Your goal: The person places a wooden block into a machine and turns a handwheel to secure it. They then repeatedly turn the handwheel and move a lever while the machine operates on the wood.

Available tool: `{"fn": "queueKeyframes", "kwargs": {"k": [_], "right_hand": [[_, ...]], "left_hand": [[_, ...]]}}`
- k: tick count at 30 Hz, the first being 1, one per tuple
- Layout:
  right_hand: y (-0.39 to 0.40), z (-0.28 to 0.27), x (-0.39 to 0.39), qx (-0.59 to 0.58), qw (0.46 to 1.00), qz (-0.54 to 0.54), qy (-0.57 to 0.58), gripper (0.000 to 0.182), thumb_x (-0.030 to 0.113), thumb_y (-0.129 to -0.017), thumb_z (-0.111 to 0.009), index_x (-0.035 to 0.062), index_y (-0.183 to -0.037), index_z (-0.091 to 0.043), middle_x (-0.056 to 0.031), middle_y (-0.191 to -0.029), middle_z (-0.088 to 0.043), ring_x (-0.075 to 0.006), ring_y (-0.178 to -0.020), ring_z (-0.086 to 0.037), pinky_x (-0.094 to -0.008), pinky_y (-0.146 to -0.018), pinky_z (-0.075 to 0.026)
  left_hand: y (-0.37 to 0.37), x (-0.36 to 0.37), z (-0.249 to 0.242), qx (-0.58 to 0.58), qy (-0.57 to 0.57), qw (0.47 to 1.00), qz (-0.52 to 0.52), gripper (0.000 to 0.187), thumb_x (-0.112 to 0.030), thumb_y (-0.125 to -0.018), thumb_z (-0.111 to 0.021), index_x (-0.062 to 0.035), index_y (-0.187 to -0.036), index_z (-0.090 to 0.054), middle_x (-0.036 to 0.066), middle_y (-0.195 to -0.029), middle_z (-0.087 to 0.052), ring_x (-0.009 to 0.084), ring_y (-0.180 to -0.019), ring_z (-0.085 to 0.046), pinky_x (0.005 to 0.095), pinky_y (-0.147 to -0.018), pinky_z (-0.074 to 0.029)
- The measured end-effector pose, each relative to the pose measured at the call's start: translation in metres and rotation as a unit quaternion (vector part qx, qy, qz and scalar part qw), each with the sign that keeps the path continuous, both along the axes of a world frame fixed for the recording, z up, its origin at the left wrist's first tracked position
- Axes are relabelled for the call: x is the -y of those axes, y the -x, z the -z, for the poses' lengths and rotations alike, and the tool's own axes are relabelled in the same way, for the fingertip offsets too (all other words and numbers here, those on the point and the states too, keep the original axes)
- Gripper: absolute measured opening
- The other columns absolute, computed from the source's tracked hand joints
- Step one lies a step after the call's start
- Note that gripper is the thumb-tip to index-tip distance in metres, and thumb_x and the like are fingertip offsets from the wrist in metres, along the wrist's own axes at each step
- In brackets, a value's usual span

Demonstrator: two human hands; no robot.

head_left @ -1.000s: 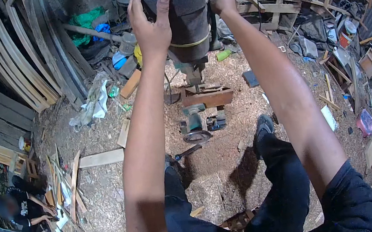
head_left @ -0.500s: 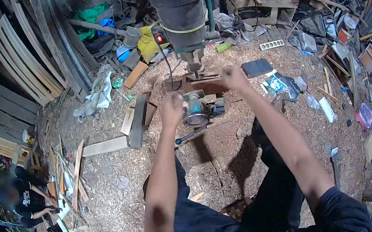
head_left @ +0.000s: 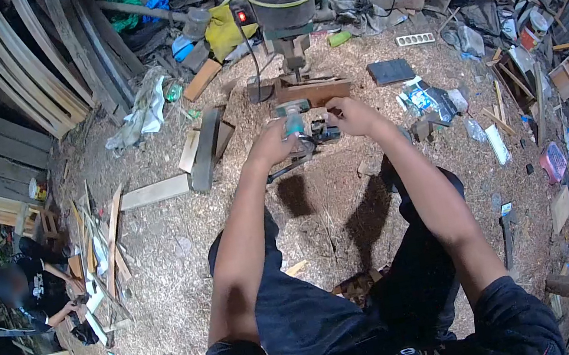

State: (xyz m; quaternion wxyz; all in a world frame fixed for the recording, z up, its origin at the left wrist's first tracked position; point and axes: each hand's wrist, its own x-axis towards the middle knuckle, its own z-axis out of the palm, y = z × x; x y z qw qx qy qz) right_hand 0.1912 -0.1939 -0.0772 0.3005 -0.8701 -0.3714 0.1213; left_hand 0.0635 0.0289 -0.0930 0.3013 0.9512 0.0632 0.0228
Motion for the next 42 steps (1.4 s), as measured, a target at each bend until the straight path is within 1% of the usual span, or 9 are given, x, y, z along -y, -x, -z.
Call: {"fn": "queueKeyframes", "kwargs": {"k": [3,6,10,12,14,17,21,27,42], "right_hand": [[0.004,0.01,-0.004,0.02,0.999,-0.015,0.048,0.034,0.025,-0.088,-0.065,-0.002,-0.108,-0.065,-0.0241,-0.092,-0.069,-0.0396,-0.088,-0.067,-0.0439,-0.079,-0.053],[0.002,0.039,-0.018,0.041,0.995,-0.048,0.079,0.033,0.026,-0.091,-0.061,-0.0019,-0.108,-0.063,-0.0254,-0.091,-0.068,-0.043,-0.087,-0.065,-0.0478,-0.079,-0.052],[0.018,0.085,-0.042,-0.019,0.99,-0.093,0.107,0.033,0.025,-0.094,-0.055,-0.0034,-0.111,-0.059,-0.028,-0.099,-0.066,-0.0441,-0.096,-0.063,-0.0506,-0.085,-0.05],[0.033,0.089,-0.053,-0.032,0.989,-0.065,0.126,0.033,0.022,-0.098,-0.047,-0.0059,-0.113,-0.055,-0.0287,-0.1,-0.066,-0.043,-0.099,-0.064,-0.0509,-0.088,-0.051],[0.034,0.091,-0.059,-0.026,0.988,-0.053,0.146,0.033,0.023,-0.099,-0.046,-0.0051,-0.111,-0.056,-0.0277,-0.1,-0.067,-0.0424,-0.097,-0.065,-0.0502,-0.086,-0.052],[0.03,0.089,-0.062,-0.001,0.981,-0.075,0.18,0.034,0.026,-0.099,-0.047,-0.0039,-0.107,-0.059,-0.0268,-0.099,-0.067,-0.0413,-0.094,-0.067,-0.0494,-0.083,-0.053],[0.028,0.085,-0.059,0.029,0.977,-0.093,0.19,0.036,0.031,-0.099,-0.049,-0.0022,-0.103,-0.063,-0.0268,-0.097,-0.068,-0.0394,-0.094,-0.067,-0.0491,-0.082,-0.054],[0.03,0.093,-0.056,0.018,0.985,-0.066,0.161,0.036,0.032,-0.099,-0.048,0.0002,-0.105,-0.064,-0.0242,-0.096,-0.069,-0.0391,-0.094,-0.067,-0.0491,-0.082,-0.054],[0.03,0.094,-0.036,0.056,0.986,-0.045,0.153,0.031,0.025,-0.097,-0.051,0.0004,-0.094,-0.07,-0.0231,-0.089,-0.069,-0.039,-0.088,-0.068,-0.048,-0.079,-0.055]], "left_hand": [[-0.004,-0.014,0.02,-0.056,-0.001,0.998,-0.023,0.055,-0.035,-0.093,-0.055,0.0,-0.135,-0.05,0.025,-0.136,-0.052,0.0378,-0.126,-0.05,0.0427,-0.107,-0.039],[-0.007,-0.033,0.1,-0.032,0.0,0.996,-0.087,0.055,-0.039,-0.098,-0.046,-0.0014,-0.138,-0.047,0.026,-0.136,-0.052,0.0395,-0.125,-0.051,0.044,-0.107,-0.04],[0.012,-0.018,0.122,-0.124,0.115,0.978,-0.121,0.061,-0.049,-0.101,-0.035,-0.0072,-0.145,-0.038,0.024,-0.142,-0.047,0.038,-0.132,-0.044,0.0475,-0.111,-0.034],[0.02,-0.034,0.172,-0.188,0.008,0.975,-0.121,0.062,-0.05,-0.1,-0.035,-0.0076,-0.145,-0.038,0.022,-0.146,-0.044,0.0374,-0.134,-0.043,0.053,-0.111,-0.032],[0.031,-0.034,0.175,-0.261,-0.058,0.952,-0.151,0.06,-0.048,-0.098,-0.041,-0.0069,-0.142,-0.041,0.018,-0.15,-0.039,0.0374,-0.133,-0.045,0.0629,-0.109,-0.031],[0.046,-0.03,0.153,-0.396,-0.065,0.91,-0.107,0.057,-0.04,-0.096,-0.05,-0.0041,-0.139,-0.043,0.018,-0.147,-0.041,0.0377,-0.132,-0.046,0.0586,-0.109,-0.034],[0.05,-0.026,0.16,-0.34,-0.02,0.928,-0.151,0.049,-0.027,-0.092,-0.057,-0.0007,-0.132,-0.048,0.022,-0.138,-0.048,0.0386,-0.126,-0.051,0.0453,-0.104,-0.045],[0.043,-0.038,0.184,-0.298,-0.055,0.942,-0.146,0.036,-0.023,-0.089,-0.062,0.003,-0.114,-0.062,0.024,-0.121,-0.061,0.0393,-0.111,-0.061,0.0451,-0.098,-0.049],[0.024,0.017,0.1,-0.208,-0.004,0.974,-0.093,0.046,-0.037,-0.073,-0.081,-0.001,-0.099,-0.072,0.023,-0.097,-0.07,0.0367,-0.095,-0.068,0.0423,-0.089,-0.052]]}}
